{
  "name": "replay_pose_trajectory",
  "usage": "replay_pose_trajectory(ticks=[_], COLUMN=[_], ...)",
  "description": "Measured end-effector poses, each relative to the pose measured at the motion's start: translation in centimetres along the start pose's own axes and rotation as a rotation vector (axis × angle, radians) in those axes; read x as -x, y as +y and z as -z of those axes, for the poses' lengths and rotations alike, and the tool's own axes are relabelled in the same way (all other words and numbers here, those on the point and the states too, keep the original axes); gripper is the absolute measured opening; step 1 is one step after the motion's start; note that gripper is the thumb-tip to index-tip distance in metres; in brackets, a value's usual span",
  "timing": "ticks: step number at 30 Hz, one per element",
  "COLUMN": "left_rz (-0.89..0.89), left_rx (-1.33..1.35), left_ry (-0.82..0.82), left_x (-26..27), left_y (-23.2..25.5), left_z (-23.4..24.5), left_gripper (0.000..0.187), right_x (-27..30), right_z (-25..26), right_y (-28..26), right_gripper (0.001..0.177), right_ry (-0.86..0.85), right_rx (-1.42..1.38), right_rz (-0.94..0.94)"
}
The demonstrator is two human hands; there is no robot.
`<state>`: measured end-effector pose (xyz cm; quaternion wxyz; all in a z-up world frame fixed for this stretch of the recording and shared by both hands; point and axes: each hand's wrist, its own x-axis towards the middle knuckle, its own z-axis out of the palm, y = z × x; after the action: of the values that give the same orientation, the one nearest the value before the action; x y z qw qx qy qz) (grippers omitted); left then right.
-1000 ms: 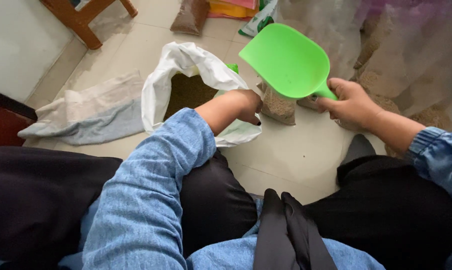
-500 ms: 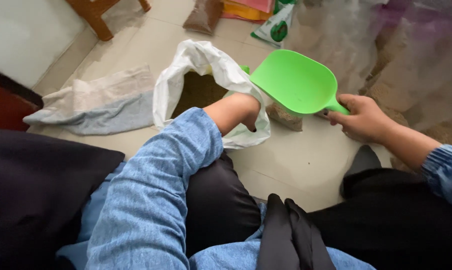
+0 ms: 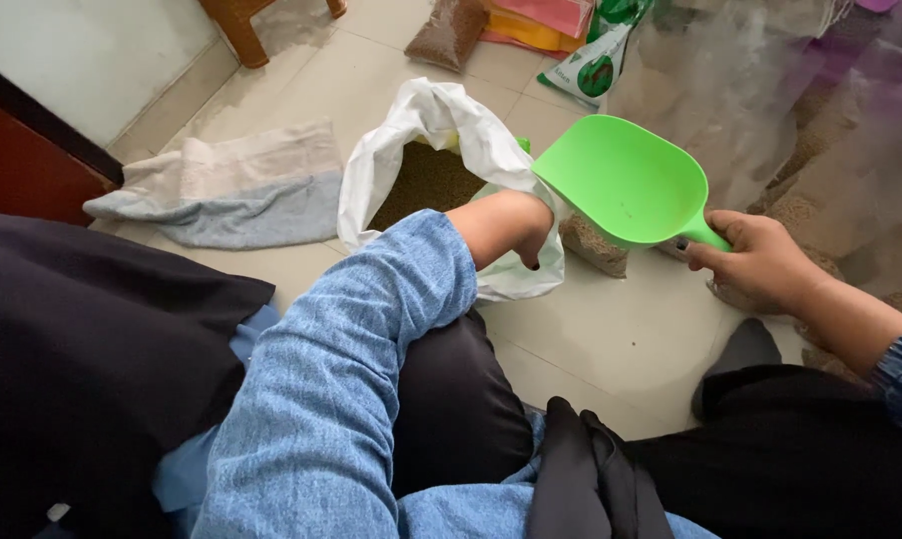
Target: The person scoops animal feed pellets from a large bag into smaller plastic bags using a green scoop.
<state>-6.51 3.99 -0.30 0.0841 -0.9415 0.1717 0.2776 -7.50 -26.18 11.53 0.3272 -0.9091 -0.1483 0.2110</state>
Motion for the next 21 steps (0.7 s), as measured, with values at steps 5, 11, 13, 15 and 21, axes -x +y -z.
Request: replay_pose_trajectory(ticks=[5, 11, 13, 15, 21], left_rz=[-0.012, -0.012, -0.02, -0.02, -0.035], left_rx=[-0.015, -0.013, -0.014, 0.007, -0.013], left_ry=[0.011, 0.014, 0.015, 0.039, 0.061], left_x=[-0.8, -0.3, 0.1, 0.8, -0.1], left_y=[-0.3, -0.3, -0.4, -0.3, -0.6], left_z=[-0.7, -0.6, -0.4, -0.2, -0.9], left_gripper=[0.054, 0.052, 0.053, 0.052, 0.05], right_x=[0.0, 0.6, 0.7, 0.8, 0.1], right_z=[-0.1, -0.1, -0.2, -0.3, -0.3], right_y=[-0.1, -1.0, -1.3, -1.7, -0.7], right_gripper=[0.017, 0.014, 0.011, 0.021, 0.02], right_ry=[-0.02, -0.02, -0.014, -0.03, -0.039], right_rx=[-0.077, -0.089, -0.075, -0.134, -0.092], right_rz=[-0.018, -0.038, -0.029, -0.069, -0.028])
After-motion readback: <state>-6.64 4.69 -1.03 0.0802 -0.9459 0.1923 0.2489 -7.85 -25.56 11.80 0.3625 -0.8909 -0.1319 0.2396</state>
